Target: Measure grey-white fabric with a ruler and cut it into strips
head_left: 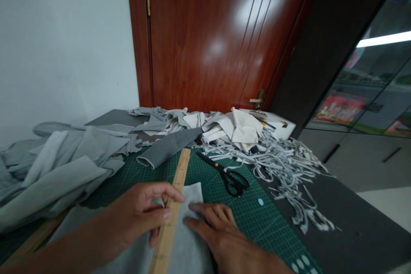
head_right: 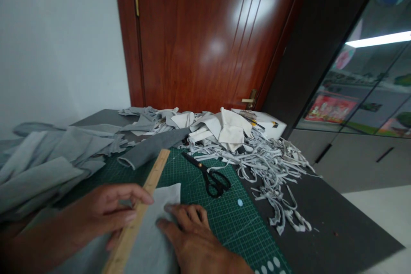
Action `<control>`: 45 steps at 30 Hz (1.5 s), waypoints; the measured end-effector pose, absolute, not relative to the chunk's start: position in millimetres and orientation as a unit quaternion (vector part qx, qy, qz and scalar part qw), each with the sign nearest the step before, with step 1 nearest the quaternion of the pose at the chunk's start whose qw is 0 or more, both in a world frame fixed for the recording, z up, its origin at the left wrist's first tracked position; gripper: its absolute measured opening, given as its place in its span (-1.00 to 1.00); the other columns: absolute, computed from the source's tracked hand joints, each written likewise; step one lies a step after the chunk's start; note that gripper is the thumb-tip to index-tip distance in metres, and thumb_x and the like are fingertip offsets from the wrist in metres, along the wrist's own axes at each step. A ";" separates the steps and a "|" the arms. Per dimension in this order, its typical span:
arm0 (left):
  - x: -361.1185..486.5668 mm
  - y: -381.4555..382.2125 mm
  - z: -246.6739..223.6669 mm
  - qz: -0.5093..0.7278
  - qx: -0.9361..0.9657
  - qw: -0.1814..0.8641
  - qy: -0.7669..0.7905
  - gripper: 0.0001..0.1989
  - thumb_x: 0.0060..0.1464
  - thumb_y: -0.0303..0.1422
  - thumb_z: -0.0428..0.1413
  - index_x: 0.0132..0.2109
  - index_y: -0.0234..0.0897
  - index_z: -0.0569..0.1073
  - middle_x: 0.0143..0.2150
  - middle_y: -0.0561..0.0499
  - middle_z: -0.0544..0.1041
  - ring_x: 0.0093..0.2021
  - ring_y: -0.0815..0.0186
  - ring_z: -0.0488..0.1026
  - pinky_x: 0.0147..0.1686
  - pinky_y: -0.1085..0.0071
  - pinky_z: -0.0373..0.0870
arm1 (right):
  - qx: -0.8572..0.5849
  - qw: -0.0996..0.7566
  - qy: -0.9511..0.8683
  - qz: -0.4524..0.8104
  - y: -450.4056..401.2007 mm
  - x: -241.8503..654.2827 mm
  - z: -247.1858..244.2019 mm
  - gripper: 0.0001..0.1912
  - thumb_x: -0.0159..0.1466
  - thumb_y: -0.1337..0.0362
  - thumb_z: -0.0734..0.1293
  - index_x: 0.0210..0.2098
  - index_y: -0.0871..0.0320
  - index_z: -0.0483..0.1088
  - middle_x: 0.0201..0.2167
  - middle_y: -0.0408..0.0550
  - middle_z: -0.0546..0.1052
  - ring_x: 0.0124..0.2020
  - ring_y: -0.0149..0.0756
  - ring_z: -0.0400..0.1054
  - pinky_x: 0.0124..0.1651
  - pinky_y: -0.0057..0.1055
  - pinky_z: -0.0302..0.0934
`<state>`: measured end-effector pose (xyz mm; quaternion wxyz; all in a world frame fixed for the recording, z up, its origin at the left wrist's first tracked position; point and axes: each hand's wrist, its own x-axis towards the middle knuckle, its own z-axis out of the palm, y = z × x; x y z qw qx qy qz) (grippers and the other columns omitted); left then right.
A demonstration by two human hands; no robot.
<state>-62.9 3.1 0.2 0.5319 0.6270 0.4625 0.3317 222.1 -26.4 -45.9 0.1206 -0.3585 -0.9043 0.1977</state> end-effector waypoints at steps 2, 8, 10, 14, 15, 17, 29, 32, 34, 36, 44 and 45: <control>-40.9 3.9 -17.5 0.324 0.641 0.566 0.405 -0.62 0.12 -0.04 0.33 -0.01 -0.13 0.64 -0.31 0.06 0.59 -0.53 0.35 0.44 -0.50 0.41 0.42 | -0.356 0.135 -0.903 0.200 -26.2 220.3 -43.4 -0.04 0.20 -0.03 0.60 0.51 -0.11 0.25 0.52 0.09 0.28 0.42 0.20 0.23 0.44 0.07 0.13; -17.3 16.4 -36.8 0.367 0.611 0.575 0.402 -0.45 -0.02 0.10 0.39 -0.06 -0.22 0.61 -0.25 -0.01 0.57 -0.41 0.29 0.45 -0.45 0.37 0.42 | -0.363 0.136 -0.900 0.200 -17.1 212.7 -38.4 0.11 0.01 0.12 0.69 0.49 -0.05 0.27 0.42 0.11 0.43 0.34 0.26 0.32 0.34 0.07 0.25; -16.4 19.3 -35.5 0.372 0.611 0.571 0.404 -0.38 -0.08 0.16 0.41 -0.06 -0.23 0.60 -0.26 -0.02 0.57 -0.40 0.28 0.45 -0.46 0.37 0.42 | -0.373 0.133 -0.895 0.205 -15.4 210.4 -32.9 0.13 -0.03 0.12 0.72 0.47 0.03 0.30 0.40 0.17 0.45 0.32 0.30 0.35 0.34 0.09 0.25; -14.8 19.9 -34.5 0.368 0.631 0.554 0.399 -0.29 -0.17 0.26 0.41 -0.10 -0.22 0.58 -0.32 0.02 0.55 -0.46 0.30 0.43 -0.49 0.37 0.41 | -0.377 0.133 -0.890 0.221 -19.2 210.6 -22.5 0.14 0.00 0.06 0.73 0.48 0.05 0.28 0.44 0.20 0.41 0.38 0.27 0.30 0.41 0.09 0.19; -14.2 19.3 -34.6 0.368 0.636 0.547 0.400 -0.29 -0.17 0.27 0.40 -0.10 -0.21 0.57 -0.33 0.04 0.54 -0.48 0.31 0.43 -0.50 0.37 0.40 | -0.370 0.135 -0.892 0.222 -21.1 211.8 -21.1 0.16 0.02 0.04 0.73 0.50 0.04 0.25 0.46 0.18 0.38 0.41 0.25 0.27 0.43 0.08 0.16; -13.0 17.6 -34.8 0.371 0.642 0.534 0.406 -0.29 -0.17 0.27 0.39 -0.11 -0.21 0.56 -0.37 0.06 0.53 -0.51 0.33 0.41 -0.51 0.37 0.38 | -0.356 0.140 -0.898 0.215 -24.9 214.5 -19.0 0.20 0.04 -0.01 0.73 0.53 0.02 0.18 0.49 0.14 0.33 0.45 0.19 0.21 0.48 0.06 0.09; -6.7 8.7 -29.7 0.368 0.645 0.505 0.439 -0.38 -0.18 0.18 0.35 -0.14 -0.20 0.51 -0.34 0.02 0.54 -0.38 0.15 0.53 -0.49 0.34 0.42 | -0.285 0.074 -0.921 0.256 -23.8 227.5 24.5 -0.06 0.31 -0.13 0.57 0.55 -0.13 0.19 0.60 0.08 0.21 0.57 0.18 0.07 0.54 0.15 -0.04; -5.9 3.0 -29.3 0.347 0.679 0.475 0.438 -0.52 -0.01 0.07 0.26 -0.11 -0.21 0.50 -0.37 0.05 0.52 -0.39 0.17 0.52 -0.45 0.33 0.42 | -0.316 0.087 -0.915 0.234 -22.0 227.5 14.2 0.00 0.27 -0.14 0.60 0.55 0.00 0.21 0.55 0.15 0.29 0.53 0.16 0.14 0.52 0.15 0.04; -5.8 -0.8 -28.9 0.345 0.719 0.413 0.441 -0.65 0.10 -0.06 0.20 -0.10 -0.20 0.52 -0.40 0.08 0.49 -0.38 0.20 0.50 -0.37 0.32 0.41 | -0.358 0.093 -0.902 0.222 -20.6 227.6 8.1 0.14 0.15 -0.17 0.65 0.54 0.12 0.22 0.54 0.24 0.27 0.52 0.20 0.12 0.51 0.18 0.05; -6.1 -4.0 -28.8 0.339 0.755 0.325 0.457 -0.76 0.12 -0.20 0.18 -0.10 -0.20 0.56 -0.37 0.07 0.48 -0.36 0.22 0.49 -0.31 0.32 0.40 | -0.396 0.082 -0.888 0.217 -18.1 228.4 5.8 0.28 0.04 -0.19 0.69 0.55 0.19 0.19 0.57 0.31 0.21 0.55 0.30 0.04 0.52 0.31 -0.01; -15.0 -25.2 -20.3 0.278 0.838 0.187 0.431 -0.61 0.11 -0.30 0.27 0.10 -0.13 0.62 0.25 -0.15 0.50 0.27 -0.06 0.46 0.31 0.02 0.40 | -0.416 0.024 -0.882 0.218 -5.4 231.9 12.6 0.59 -0.12 -0.35 0.68 0.64 0.15 -0.05 0.67 0.30 -0.11 0.63 0.51 -0.35 0.51 0.58 -0.34; -16.8 -27.3 -18.6 0.258 0.848 0.183 0.426 -0.55 0.06 -0.27 0.34 0.13 -0.11 0.62 0.31 -0.15 0.48 0.34 -0.11 0.40 0.37 -0.02 0.35 | -0.406 0.020 -0.886 0.221 -3.7 231.9 12.4 0.59 -0.11 -0.36 0.67 0.64 0.15 -0.07 0.67 0.30 -0.10 0.63 0.50 -0.36 0.52 0.57 -0.36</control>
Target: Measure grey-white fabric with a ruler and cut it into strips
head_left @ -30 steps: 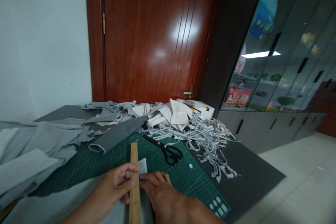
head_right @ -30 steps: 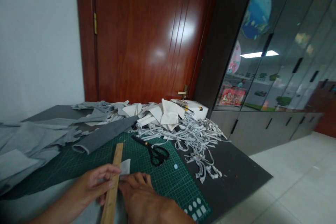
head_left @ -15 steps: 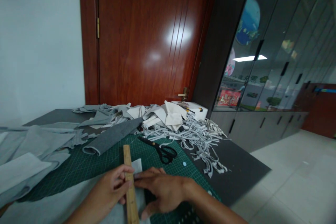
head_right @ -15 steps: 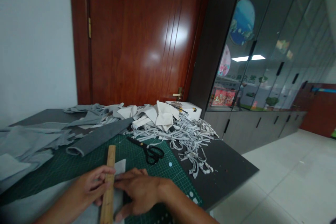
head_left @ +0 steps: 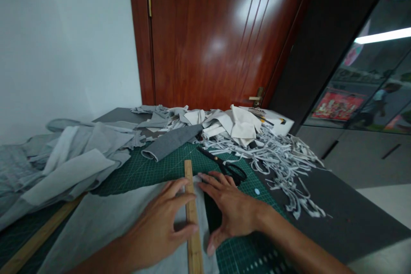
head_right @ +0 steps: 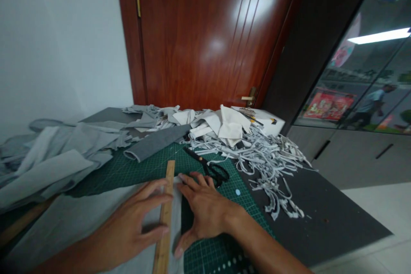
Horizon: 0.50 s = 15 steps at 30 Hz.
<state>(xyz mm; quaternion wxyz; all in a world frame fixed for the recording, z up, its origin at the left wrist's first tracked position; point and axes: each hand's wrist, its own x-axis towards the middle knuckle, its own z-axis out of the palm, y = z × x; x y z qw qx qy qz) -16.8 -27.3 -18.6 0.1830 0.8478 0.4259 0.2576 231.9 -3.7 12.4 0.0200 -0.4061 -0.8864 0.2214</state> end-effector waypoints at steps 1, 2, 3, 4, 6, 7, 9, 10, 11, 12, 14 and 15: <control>-18.5 -28.8 -17.2 0.239 0.854 0.182 0.424 -0.48 0.02 -0.24 0.39 0.17 -0.08 0.62 0.35 -0.14 0.47 0.38 -0.15 0.36 0.39 -0.05 0.32 | -0.395 0.017 -0.891 0.226 -2.0 231.9 11.8 0.58 -0.09 -0.35 0.67 0.64 0.16 -0.08 0.67 0.30 -0.09 0.63 0.49 -0.34 0.52 0.56 -0.37; -20.1 -29.8 -16.6 0.225 0.858 0.183 0.423 -0.41 -0.01 -0.21 0.42 0.20 -0.06 0.61 0.38 -0.13 0.46 0.41 -0.18 0.32 0.40 -0.08 0.30 | -0.384 0.015 -0.894 0.230 -0.4 232.0 10.9 0.56 -0.07 -0.34 0.67 0.64 0.16 -0.08 0.66 0.30 -0.07 0.63 0.48 -0.32 0.53 0.55 -0.37; -21.4 -30.3 -16.6 0.215 0.861 0.184 0.424 -0.35 -0.03 -0.19 0.45 0.24 -0.03 0.59 0.41 -0.12 0.44 0.43 -0.19 0.30 0.41 -0.10 0.29 | -0.376 0.014 -0.897 0.234 1.0 232.1 9.8 0.55 -0.06 -0.33 0.67 0.64 0.16 -0.08 0.66 0.29 -0.07 0.63 0.47 -0.30 0.53 0.54 -0.36; -22.4 -30.4 -17.3 0.207 0.861 0.186 0.426 -0.29 -0.05 -0.16 0.47 0.28 -0.01 0.57 0.43 -0.12 0.42 0.44 -0.20 0.27 0.42 -0.11 0.28 | -0.371 0.014 -0.898 0.237 1.9 232.2 8.6 0.55 -0.06 -0.32 0.68 0.65 0.15 -0.08 0.66 0.29 -0.07 0.63 0.47 -0.29 0.53 0.53 -0.35; -23.3 -30.0 -20.5 0.198 0.857 0.192 0.435 -0.21 -0.06 -0.12 0.49 0.33 0.00 0.53 0.48 -0.11 0.36 0.48 -0.20 0.23 0.46 -0.13 0.23 | -0.369 0.016 -0.898 0.240 2.6 232.5 6.4 0.56 -0.06 -0.31 0.68 0.65 0.16 -0.10 0.66 0.30 -0.10 0.64 0.46 -0.29 0.54 0.50 -0.34; -23.2 -29.6 -22.6 0.194 0.854 0.196 0.441 -0.19 -0.06 -0.10 0.49 0.35 0.00 0.52 0.50 -0.11 0.34 0.49 -0.20 0.21 0.47 -0.13 0.21 | -0.370 0.018 -0.897 0.241 2.4 232.7 5.6 0.56 -0.06 -0.30 0.68 0.65 0.16 -0.11 0.67 0.30 -0.11 0.64 0.46 -0.30 0.55 0.49 -0.34; -22.3 -28.8 -26.8 0.190 0.847 0.208 0.451 -0.15 -0.08 -0.06 0.50 0.37 -0.01 0.52 0.51 -0.12 0.31 0.50 -0.22 0.18 0.49 -0.14 0.19 | -0.374 0.023 -0.894 0.246 1.3 233.0 4.5 0.56 -0.03 -0.30 0.68 0.65 0.18 -0.13 0.66 0.31 -0.10 0.64 0.44 -0.30 0.56 0.47 -0.32; -21.5 -28.5 -28.6 0.190 0.843 0.214 0.456 -0.13 -0.09 -0.04 0.51 0.37 -0.01 0.51 0.52 -0.13 0.31 0.51 -0.23 0.18 0.49 -0.14 0.19 | -0.377 0.027 -0.892 0.248 0.7 233.3 4.2 0.56 -0.03 -0.30 0.67 0.65 0.18 -0.14 0.66 0.31 -0.09 0.64 0.43 -0.31 0.56 0.46 -0.33; -20.7 -28.2 -30.1 0.193 0.839 0.219 0.460 -0.11 -0.12 -0.03 0.52 0.37 -0.01 0.52 0.52 -0.14 0.30 0.50 -0.24 0.18 0.48 -0.16 0.21 | -0.379 0.028 -0.891 0.250 0.4 233.6 4.0 0.57 -0.02 -0.31 0.67 0.66 0.20 -0.16 0.66 0.31 -0.09 0.64 0.42 -0.31 0.56 0.45 -0.34; -19.8 -28.1 -31.0 0.198 0.836 0.223 0.461 -0.11 -0.14 -0.03 0.53 0.36 0.00 0.53 0.52 -0.14 0.31 0.50 -0.25 0.19 0.47 -0.17 0.22 | -0.379 0.028 -0.889 0.253 0.4 234.1 3.9 0.58 -0.02 -0.32 0.66 0.66 0.21 -0.18 0.66 0.31 -0.10 0.65 0.41 -0.32 0.57 0.45 -0.36; -18.0 -28.1 -31.2 0.211 0.834 0.226 0.457 -0.12 -0.18 -0.06 0.56 0.33 0.01 0.56 0.50 -0.13 0.33 0.49 -0.25 0.22 0.45 -0.17 0.25 | -0.379 0.025 -0.887 0.263 1.5 235.3 4.0 0.61 -0.03 -0.34 0.65 0.66 0.24 -0.22 0.66 0.30 -0.13 0.65 0.41 -0.35 0.58 0.42 -0.41; -17.0 -28.2 -30.4 0.214 0.834 0.225 0.455 -0.13 -0.18 -0.09 0.56 0.32 0.02 0.56 0.50 -0.13 0.33 0.48 -0.24 0.23 0.46 -0.17 0.26 | -0.377 0.022 -0.886 0.270 2.5 236.0 4.0 0.63 -0.04 -0.35 0.65 0.66 0.24 -0.23 0.67 0.29 -0.15 0.65 0.40 -0.37 0.58 0.41 -0.43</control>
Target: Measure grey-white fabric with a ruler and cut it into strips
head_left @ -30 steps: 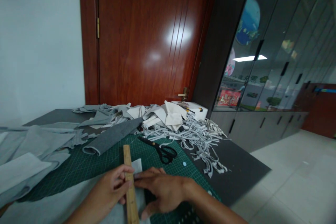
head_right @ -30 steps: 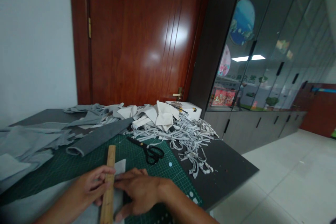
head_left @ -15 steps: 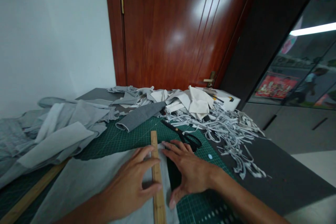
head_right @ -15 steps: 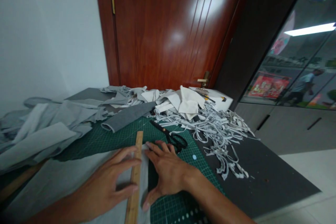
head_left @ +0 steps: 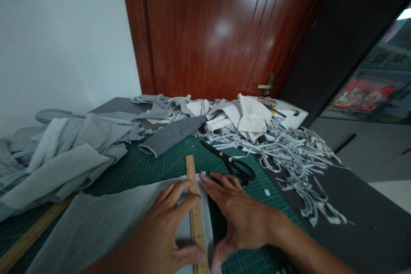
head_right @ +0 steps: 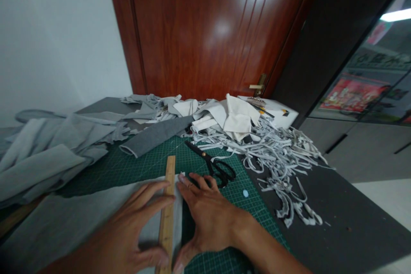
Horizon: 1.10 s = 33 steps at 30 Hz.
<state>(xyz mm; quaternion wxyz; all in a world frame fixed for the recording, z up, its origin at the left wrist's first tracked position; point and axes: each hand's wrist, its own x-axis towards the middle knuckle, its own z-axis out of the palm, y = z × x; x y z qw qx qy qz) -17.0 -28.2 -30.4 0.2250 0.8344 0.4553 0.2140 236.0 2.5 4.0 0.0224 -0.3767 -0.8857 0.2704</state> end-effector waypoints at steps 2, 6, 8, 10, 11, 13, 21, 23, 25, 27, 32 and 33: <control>-14.9 -28.8 -27.5 0.211 0.834 0.221 0.459 -0.16 -0.17 -0.14 0.56 0.30 0.00 0.57 0.49 -0.11 0.34 0.48 -0.20 0.25 0.46 -0.14 0.27 | -0.372 0.017 -0.882 0.287 4.9 237.5 4.1 0.65 -0.06 -0.37 0.65 0.66 0.24 -0.24 0.67 0.27 -0.17 0.65 0.40 -0.41 0.59 0.38 -0.46; -11.4 -30.3 -21.8 0.193 0.833 0.214 0.472 -0.20 -0.17 -0.19 0.55 0.26 -0.04 0.58 0.49 -0.10 0.34 0.48 -0.17 0.25 0.46 -0.12 0.28 | -0.370 0.010 -0.879 0.301 8.0 239.0 4.1 0.66 -0.07 -0.40 0.64 0.66 0.23 -0.26 0.67 0.23 -0.22 0.65 0.41 -0.45 0.59 0.37 -0.51; -11.1 -31.0 -21.6 0.195 0.834 0.211 0.471 -0.19 -0.18 -0.18 0.56 0.27 -0.04 0.57 0.50 -0.10 0.33 0.48 -0.18 0.25 0.46 -0.14 0.28 | -0.369 0.011 -0.880 0.300 7.7 239.0 4.0 0.66 -0.07 -0.40 0.64 0.66 0.22 -0.25 0.67 0.22 -0.22 0.65 0.42 -0.44 0.59 0.37 -0.51; -11.6 -31.7 -22.7 0.198 0.835 0.208 0.470 -0.17 -0.16 -0.16 0.55 0.29 -0.04 0.56 0.50 -0.11 0.32 0.48 -0.19 0.25 0.45 -0.15 0.29 | -0.369 0.013 -0.881 0.296 6.4 238.7 4.3 0.65 -0.06 -0.39 0.64 0.66 0.20 -0.24 0.67 0.24 -0.21 0.65 0.44 -0.43 0.59 0.39 -0.50; -12.0 -32.0 -23.3 0.199 0.835 0.206 0.470 -0.16 -0.16 -0.16 0.55 0.31 -0.03 0.55 0.50 -0.11 0.32 0.48 -0.20 0.25 0.45 -0.16 0.29 | -0.371 0.015 -0.881 0.292 5.6 238.5 4.6 0.64 -0.06 -0.39 0.65 0.66 0.19 -0.24 0.67 0.24 -0.20 0.65 0.45 -0.42 0.59 0.40 -0.49; -12.5 -32.8 -23.5 0.196 0.835 0.206 0.471 -0.12 -0.17 -0.12 0.56 0.33 -0.03 0.54 0.51 -0.12 0.31 0.49 -0.21 0.23 0.45 -0.17 0.28 | -0.375 0.015 -0.882 0.286 4.2 238.4 5.6 0.64 -0.06 -0.37 0.66 0.66 0.18 -0.23 0.67 0.26 -0.20 0.64 0.46 -0.40 0.58 0.42 -0.49; -11.5 -34.9 -15.5 0.152 0.853 0.182 0.464 0.07 -0.27 0.04 0.58 0.40 -0.12 0.47 0.51 -0.17 0.26 0.49 -0.18 0.18 0.49 -0.09 0.21 | -0.371 0.017 -0.884 0.284 5.4 239.3 7.1 0.62 -0.07 -0.34 0.67 0.65 0.19 -0.18 0.67 0.25 -0.15 0.64 0.46 -0.37 0.58 0.43 -0.47; -11.9 -35.2 -16.0 0.148 0.854 0.181 0.466 0.07 -0.27 0.06 0.57 0.39 -0.12 0.47 0.51 -0.16 0.24 0.50 -0.17 0.18 0.49 -0.08 0.20 | -0.367 0.016 -0.886 0.283 7.0 239.3 6.8 0.62 -0.07 -0.35 0.67 0.65 0.22 -0.17 0.66 0.25 -0.14 0.65 0.44 -0.36 0.59 0.40 -0.47; -12.0 -35.3 -17.3 0.146 0.852 0.180 0.470 0.07 -0.27 0.07 0.57 0.39 -0.11 0.47 0.51 -0.15 0.24 0.50 -0.17 0.17 0.50 -0.08 0.19 | -0.365 0.014 -0.888 0.280 8.5 239.4 6.3 0.63 -0.07 -0.37 0.66 0.65 0.24 -0.17 0.66 0.25 -0.14 0.65 0.42 -0.36 0.60 0.37 -0.46; -11.6 -35.4 -18.4 0.146 0.851 0.179 0.471 0.08 -0.29 0.08 0.57 0.39 -0.11 0.47 0.51 -0.16 0.23 0.50 -0.18 0.17 0.50 -0.10 0.18 | -0.365 0.014 -0.889 0.278 9.5 239.6 5.9 0.63 -0.07 -0.37 0.65 0.65 0.23 -0.17 0.66 0.24 -0.15 0.65 0.41 -0.36 0.59 0.36 -0.45; -10.0 -35.2 -19.2 0.150 0.850 0.187 0.468 0.09 -0.32 0.07 0.58 0.38 -0.10 0.48 0.51 -0.17 0.24 0.50 -0.21 0.17 0.48 -0.12 0.20 | -0.369 0.009 -0.885 0.284 9.8 240.1 6.7 0.62 -0.07 -0.39 0.64 0.65 0.21 -0.17 0.67 0.21 -0.16 0.65 0.40 -0.35 0.59 0.38 -0.45; -10.0 -35.2 -19.2 0.152 0.850 0.188 0.468 0.08 -0.33 0.06 0.58 0.37 -0.09 0.48 0.52 -0.17 0.24 0.50 -0.21 0.17 0.48 -0.12 0.20 | -0.371 0.006 -0.884 0.284 9.7 240.1 7.1 0.62 -0.07 -0.40 0.64 0.65 0.21 -0.17 0.67 0.21 -0.16 0.65 0.40 -0.36 0.59 0.38 -0.45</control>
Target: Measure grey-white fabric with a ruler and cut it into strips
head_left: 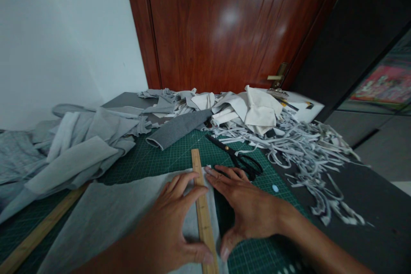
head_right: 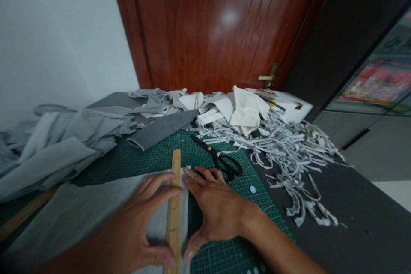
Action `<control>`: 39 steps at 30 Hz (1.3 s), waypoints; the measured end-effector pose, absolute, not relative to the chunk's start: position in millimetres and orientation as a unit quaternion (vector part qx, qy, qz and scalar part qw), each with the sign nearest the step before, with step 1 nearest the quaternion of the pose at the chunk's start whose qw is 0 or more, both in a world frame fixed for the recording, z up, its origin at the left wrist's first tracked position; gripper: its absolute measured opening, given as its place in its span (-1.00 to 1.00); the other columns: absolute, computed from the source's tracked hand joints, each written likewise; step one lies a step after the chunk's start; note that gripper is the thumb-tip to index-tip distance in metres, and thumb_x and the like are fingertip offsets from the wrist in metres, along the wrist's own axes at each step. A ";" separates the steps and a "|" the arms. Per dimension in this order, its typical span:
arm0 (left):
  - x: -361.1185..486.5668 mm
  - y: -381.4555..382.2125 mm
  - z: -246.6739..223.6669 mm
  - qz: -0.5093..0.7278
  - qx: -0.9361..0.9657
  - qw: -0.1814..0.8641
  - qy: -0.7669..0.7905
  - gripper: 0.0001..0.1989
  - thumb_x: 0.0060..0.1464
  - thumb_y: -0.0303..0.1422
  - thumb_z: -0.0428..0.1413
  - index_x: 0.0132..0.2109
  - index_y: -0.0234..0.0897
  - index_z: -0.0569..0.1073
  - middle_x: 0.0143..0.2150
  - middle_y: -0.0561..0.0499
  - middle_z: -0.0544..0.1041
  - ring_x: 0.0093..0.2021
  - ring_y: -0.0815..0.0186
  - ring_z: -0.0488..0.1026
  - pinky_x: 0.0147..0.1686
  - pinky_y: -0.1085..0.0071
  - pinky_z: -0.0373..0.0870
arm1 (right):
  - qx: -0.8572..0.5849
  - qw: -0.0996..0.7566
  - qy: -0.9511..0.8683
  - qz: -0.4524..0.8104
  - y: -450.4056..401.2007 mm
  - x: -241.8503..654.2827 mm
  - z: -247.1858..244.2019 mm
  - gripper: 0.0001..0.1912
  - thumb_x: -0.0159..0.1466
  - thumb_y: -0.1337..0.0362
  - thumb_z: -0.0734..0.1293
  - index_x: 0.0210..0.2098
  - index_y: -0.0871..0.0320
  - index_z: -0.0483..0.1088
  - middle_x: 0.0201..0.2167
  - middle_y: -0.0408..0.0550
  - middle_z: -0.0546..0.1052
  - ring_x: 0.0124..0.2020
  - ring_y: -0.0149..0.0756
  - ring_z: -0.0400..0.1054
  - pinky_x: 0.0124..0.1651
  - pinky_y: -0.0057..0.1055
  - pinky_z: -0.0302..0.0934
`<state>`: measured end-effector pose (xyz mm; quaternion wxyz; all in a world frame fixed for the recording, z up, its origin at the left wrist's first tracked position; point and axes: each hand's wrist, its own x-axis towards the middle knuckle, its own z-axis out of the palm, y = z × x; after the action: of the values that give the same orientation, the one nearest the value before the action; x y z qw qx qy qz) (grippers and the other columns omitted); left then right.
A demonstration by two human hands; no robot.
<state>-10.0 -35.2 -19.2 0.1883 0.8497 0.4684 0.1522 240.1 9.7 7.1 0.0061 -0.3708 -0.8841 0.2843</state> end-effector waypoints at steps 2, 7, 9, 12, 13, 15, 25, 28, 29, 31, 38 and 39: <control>-10.3 -35.1 -19.2 0.157 0.849 0.190 0.467 0.09 -0.34 0.04 0.59 0.37 -0.11 0.47 0.52 -0.17 0.24 0.50 -0.21 0.18 0.48 -0.13 0.20 | -0.374 0.001 -0.883 0.284 9.5 240.1 8.0 0.63 -0.07 -0.40 0.63 0.65 0.23 -0.19 0.67 0.20 -0.18 0.65 0.39 -0.37 0.59 0.38 -0.47; -10.0 -33.5 -18.6 0.157 0.848 0.193 0.468 0.17 -0.37 0.06 0.59 0.39 -0.18 0.43 0.53 -0.22 0.24 0.49 -0.24 0.20 0.48 -0.20 0.19 | -0.370 -0.001 -0.881 0.293 9.0 240.3 8.8 0.63 -0.07 -0.40 0.63 0.64 0.23 -0.20 0.67 0.19 -0.19 0.66 0.36 -0.38 0.60 0.36 -0.48; -9.6 -32.7 -18.7 0.154 0.849 0.196 0.467 0.15 -0.36 0.07 0.58 0.39 -0.18 0.44 0.54 -0.22 0.24 0.49 -0.24 0.20 0.48 -0.21 0.19 | -0.372 0.000 -0.882 0.291 8.5 240.8 8.8 0.64 -0.07 -0.40 0.63 0.64 0.24 -0.21 0.67 0.21 -0.19 0.66 0.36 -0.38 0.60 0.34 -0.47; -9.7 -32.2 -19.9 0.153 0.848 0.200 0.466 0.16 -0.37 0.06 0.59 0.40 -0.14 0.43 0.53 -0.19 0.25 0.48 -0.23 0.22 0.48 -0.20 0.21 | -0.372 0.004 -0.883 0.287 8.1 242.2 8.0 0.63 -0.06 -0.39 0.63 0.65 0.25 -0.20 0.67 0.24 -0.18 0.66 0.36 -0.38 0.60 0.33 -0.47; -9.8 -32.2 -20.2 0.158 0.848 0.198 0.466 0.16 -0.39 0.06 0.59 0.39 -0.12 0.44 0.53 -0.18 0.25 0.48 -0.23 0.23 0.47 -0.19 0.22 | -0.371 0.007 -0.883 0.288 8.3 242.5 7.4 0.62 -0.05 -0.38 0.64 0.65 0.24 -0.19 0.67 0.25 -0.17 0.66 0.36 -0.38 0.60 0.34 -0.47; -10.0 -32.6 -20.2 0.171 0.848 0.192 0.464 0.13 -0.38 0.05 0.59 0.38 -0.09 0.45 0.53 -0.15 0.26 0.48 -0.22 0.24 0.47 -0.17 0.23 | -0.367 0.015 -0.883 0.293 8.9 242.5 5.2 0.61 -0.05 -0.36 0.65 0.65 0.22 -0.18 0.67 0.24 -0.15 0.66 0.36 -0.37 0.60 0.35 -0.48; -13.4 -29.6 -28.8 0.193 0.843 0.177 0.469 0.17 -0.35 -0.03 0.57 0.43 -0.15 0.38 0.50 -0.21 0.34 0.44 -0.29 0.30 0.46 -0.25 0.25 | -0.398 0.077 -0.873 0.269 -0.8 272.2 28.4 0.07 0.26 -0.12 0.58 0.57 0.13 0.15 0.63 0.29 0.09 0.60 0.29 -0.01 0.56 0.21 -0.06; -15.0 -27.3 -30.9 0.185 0.841 0.182 0.475 0.15 -0.32 -0.04 0.56 0.43 -0.15 0.37 0.51 -0.23 0.33 0.45 -0.30 0.30 0.45 -0.30 0.24 | -0.504 0.185 -0.819 0.202 -3.8 313.3 43.3 -0.70 0.48 0.19 0.40 0.14 0.13 0.58 0.11 0.14 0.65 0.05 0.01 0.58 0.11 -0.11 0.43; -15.5 -27.0 -30.9 0.182 0.842 0.183 0.474 0.14 -0.32 -0.04 0.56 0.43 -0.14 0.37 0.51 -0.23 0.32 0.46 -0.30 0.29 0.45 -0.30 0.24 | -0.537 0.167 -0.806 0.184 -3.6 326.4 43.8 -0.83 0.47 0.25 0.38 -0.04 0.12 0.62 -0.09 0.06 0.69 -0.13 -0.05 0.60 -0.06 -0.18 0.42; -16.4 -26.9 -29.9 0.179 0.846 0.181 0.469 0.14 -0.31 0.01 0.55 0.43 -0.13 0.37 0.52 -0.22 0.32 0.46 -0.29 0.28 0.45 -0.29 0.25 | -0.581 0.117 -0.788 0.166 -1.9 347.2 37.5 -0.90 0.42 0.35 0.40 -0.18 0.12 0.60 -0.28 -0.03 0.66 -0.28 -0.11 0.56 -0.21 -0.25 0.35; -13.2 -28.8 -18.1 0.178 0.848 0.189 0.463 0.15 -0.31 -0.01 0.56 0.43 -0.18 0.38 0.52 -0.25 0.31 0.46 -0.29 0.29 0.45 -0.27 0.24 | -0.602 0.101 -0.777 0.153 0.4 364.3 3.8 -0.87 0.37 0.40 0.39 -0.32 0.08 0.48 -0.33 -0.04 0.63 -0.31 -0.13 0.51 -0.23 -0.28 0.28; -12.5 -29.2 -16.5 0.179 0.847 0.193 0.462 0.15 -0.32 -0.01 0.56 0.43 -0.19 0.38 0.52 -0.27 0.32 0.45 -0.30 0.30 0.44 -0.29 0.24 | -0.606 0.098 -0.774 0.154 0.0 364.0 4.1 -0.86 0.36 0.39 0.40 -0.34 0.08 0.46 -0.36 -0.06 0.62 -0.34 -0.14 0.49 -0.26 -0.28 0.26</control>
<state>-12.5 -29.2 -16.5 0.1932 0.8471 0.4616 0.1789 364.0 0.0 4.1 0.0984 -0.6058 -0.7744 0.1538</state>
